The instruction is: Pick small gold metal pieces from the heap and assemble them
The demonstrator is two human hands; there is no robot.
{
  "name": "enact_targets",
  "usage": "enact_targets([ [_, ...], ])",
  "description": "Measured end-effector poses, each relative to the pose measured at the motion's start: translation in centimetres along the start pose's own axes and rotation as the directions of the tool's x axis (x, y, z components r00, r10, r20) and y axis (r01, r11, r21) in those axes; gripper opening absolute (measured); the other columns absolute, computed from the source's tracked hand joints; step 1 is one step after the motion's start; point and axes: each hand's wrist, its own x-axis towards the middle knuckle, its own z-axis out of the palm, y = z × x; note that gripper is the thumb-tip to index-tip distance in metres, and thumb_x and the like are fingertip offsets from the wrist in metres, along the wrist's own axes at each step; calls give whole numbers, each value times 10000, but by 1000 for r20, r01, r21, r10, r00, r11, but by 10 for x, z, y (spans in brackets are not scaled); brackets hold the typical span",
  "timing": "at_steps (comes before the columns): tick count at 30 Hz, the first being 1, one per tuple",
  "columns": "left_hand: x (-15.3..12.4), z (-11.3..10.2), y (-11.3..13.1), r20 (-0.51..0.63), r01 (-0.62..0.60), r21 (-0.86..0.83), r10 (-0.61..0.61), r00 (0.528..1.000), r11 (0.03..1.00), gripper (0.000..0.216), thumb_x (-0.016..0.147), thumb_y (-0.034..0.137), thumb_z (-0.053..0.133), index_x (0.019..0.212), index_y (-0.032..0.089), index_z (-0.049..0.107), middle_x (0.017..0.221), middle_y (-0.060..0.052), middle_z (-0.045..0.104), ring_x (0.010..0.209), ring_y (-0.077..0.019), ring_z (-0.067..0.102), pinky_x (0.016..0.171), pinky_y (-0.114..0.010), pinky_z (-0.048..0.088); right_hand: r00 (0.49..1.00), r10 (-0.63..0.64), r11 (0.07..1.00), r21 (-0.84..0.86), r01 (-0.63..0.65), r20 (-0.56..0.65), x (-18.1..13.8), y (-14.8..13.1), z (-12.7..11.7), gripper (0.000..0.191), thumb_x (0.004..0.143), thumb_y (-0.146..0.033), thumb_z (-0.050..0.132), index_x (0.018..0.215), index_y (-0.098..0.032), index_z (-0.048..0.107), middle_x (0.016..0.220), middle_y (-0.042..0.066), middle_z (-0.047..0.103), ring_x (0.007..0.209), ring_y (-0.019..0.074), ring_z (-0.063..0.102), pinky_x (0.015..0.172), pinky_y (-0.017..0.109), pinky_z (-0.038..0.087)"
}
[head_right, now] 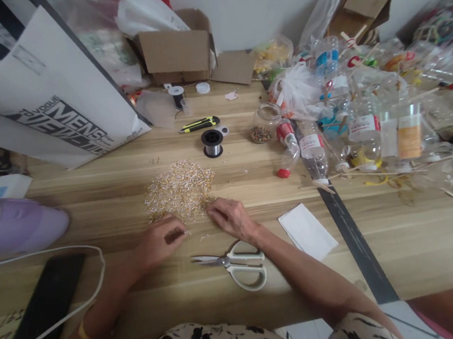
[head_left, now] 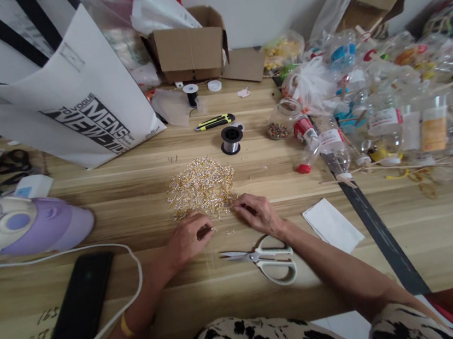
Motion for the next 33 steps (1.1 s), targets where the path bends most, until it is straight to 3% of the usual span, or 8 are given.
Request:
enact_targets([
  [4, -1, 4, -3, 5, 111, -114, -111, 994, 987, 41, 761, 145, 576, 750, 173, 604, 716, -2, 619, 660, -121, 580, 635, -217, 460, 1000, 13, 1000, 9, -13, 10, 0, 0, 0, 129, 914, -217, 476, 885, -180, 596, 818, 53, 645, 733, 147, 593, 685, 257, 465],
  [8, 1, 2, -5, 12, 122, -249, -122, 992, 961, 92, 764, 146, 570, 799, 173, 650, 782, -23, 687, 720, -141, 627, 683, -235, 484, 998, 41, 998, 53, -43, 38, 3, -3, -4, 136, 908, -224, 490, 850, -169, 600, 796, 41, 636, 706, 135, 577, 665, 242, 447],
  [14, 2, 0, -6, 47, 178, -385, -173, 984, 906, 91, 771, 176, 586, 800, 145, 667, 800, -43, 695, 748, -143, 635, 700, -237, 496, 954, 178, 939, 247, -239, 243, 11, -21, -12, 132, 883, -243, 540, 850, -142, 619, 827, 40, 643, 701, 123, 562, 596, 215, 415],
  [19, 3, 2, -6, 92, 220, -463, -200, 975, 859, 107, 759, 188, 599, 818, 131, 668, 795, -52, 689, 742, -146, 637, 700, -244, 503, 914, 165, 858, 403, -318, 371, 14, -36, -10, 135, 872, -220, 559, 792, -134, 626, 1002, 80, 632, 810, 136, 586, 654, 237, 448],
  [22, 3, 4, -5, 109, 233, -476, -206, 973, 848, 113, 753, 192, 609, 822, 133, 676, 796, -51, 686, 752, -150, 639, 712, -249, 500, 908, 120, 851, 429, -303, 402, 13, -38, -4, 115, 874, -205, 560, 812, -140, 632, 1012, 77, 623, 858, 147, 592, 695, 253, 468],
  [26, 4, 5, -2, 97, 228, -506, -207, 973, 832, 105, 747, 183, 619, 818, 131, 676, 785, -42, 684, 734, -138, 634, 692, -236, 494, 916, 56, 911, 355, -210, 397, 10, -36, 2, 94, 878, -193, 558, 863, -146, 639, 928, 58, 626, 834, 146, 589, 738, 266, 467],
  [33, 4, 4, -1, 93, 229, -512, -211, 973, 828, 121, 746, 183, 619, 844, 132, 666, 814, -44, 694, 756, -140, 636, 712, -244, 503, 931, 74, 956, 241, -169, 357, 6, -30, 8, 89, 873, -157, 547, 869, -142, 634, 812, 32, 620, 703, 119, 549, 650, 221, 421],
])
